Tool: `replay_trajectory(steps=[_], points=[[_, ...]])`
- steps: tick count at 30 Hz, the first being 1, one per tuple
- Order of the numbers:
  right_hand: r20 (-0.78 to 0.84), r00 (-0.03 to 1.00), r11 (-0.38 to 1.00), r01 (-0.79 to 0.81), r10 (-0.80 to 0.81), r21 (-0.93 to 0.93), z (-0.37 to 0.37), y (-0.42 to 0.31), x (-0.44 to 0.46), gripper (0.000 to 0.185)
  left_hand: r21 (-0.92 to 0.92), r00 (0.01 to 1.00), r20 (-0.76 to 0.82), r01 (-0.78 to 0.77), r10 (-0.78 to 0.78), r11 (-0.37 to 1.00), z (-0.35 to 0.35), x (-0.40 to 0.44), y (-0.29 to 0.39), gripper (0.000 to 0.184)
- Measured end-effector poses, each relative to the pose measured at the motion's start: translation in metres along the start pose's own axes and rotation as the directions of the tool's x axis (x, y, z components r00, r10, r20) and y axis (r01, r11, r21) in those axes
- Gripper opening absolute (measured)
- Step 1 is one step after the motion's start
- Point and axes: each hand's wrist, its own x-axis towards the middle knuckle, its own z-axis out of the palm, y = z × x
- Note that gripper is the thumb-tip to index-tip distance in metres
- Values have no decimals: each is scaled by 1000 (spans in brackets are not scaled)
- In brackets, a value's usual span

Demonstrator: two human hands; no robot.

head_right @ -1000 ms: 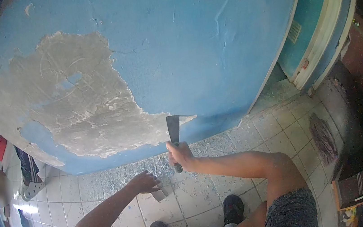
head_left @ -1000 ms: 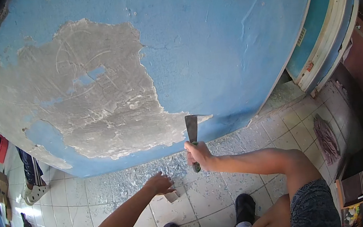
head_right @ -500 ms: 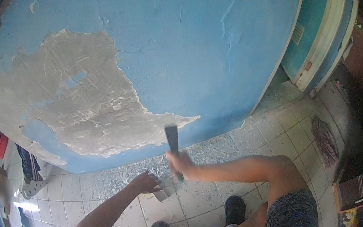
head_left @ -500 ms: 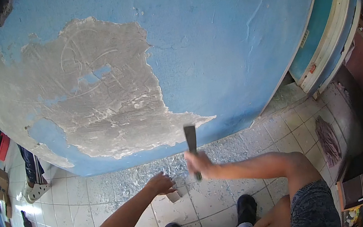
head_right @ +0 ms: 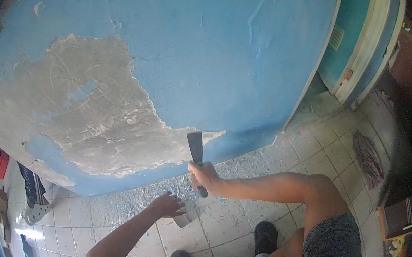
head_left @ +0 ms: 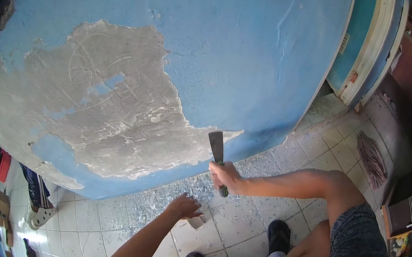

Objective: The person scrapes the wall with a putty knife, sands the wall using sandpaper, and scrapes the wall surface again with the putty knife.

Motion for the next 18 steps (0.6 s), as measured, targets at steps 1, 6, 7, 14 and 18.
replay_trajectory(steps=[1, 6, 7, 14, 18], points=[[-5, 1000, 1000, 11, -11, -26, -2, 7, 0, 30, -16, 1000, 0, 5, -5, 1000, 0, 0, 0, 58], [89, 995, 989, -64, 52, 135, -13, 0, 22, 26, -40, 1000, 18, -4, 5, 999, 2, -1, 2, 59], [82, 995, 989, -63, 52, 132, -18, 5, 24, 23, -30, 1000, 20, -1, 1, 1000, 2, -2, 2, 59], [-13, 992, 987, -125, 124, -103, -14, 32, -18, 26, -2, 999, 25, 21, -21, 1000, 9, -6, -1, 57], [113, 992, 996, -69, 63, 47, -25, 6, 25, 25, -19, 998, -64, -6, 5, 1000, 21, -5, -3, 56]])
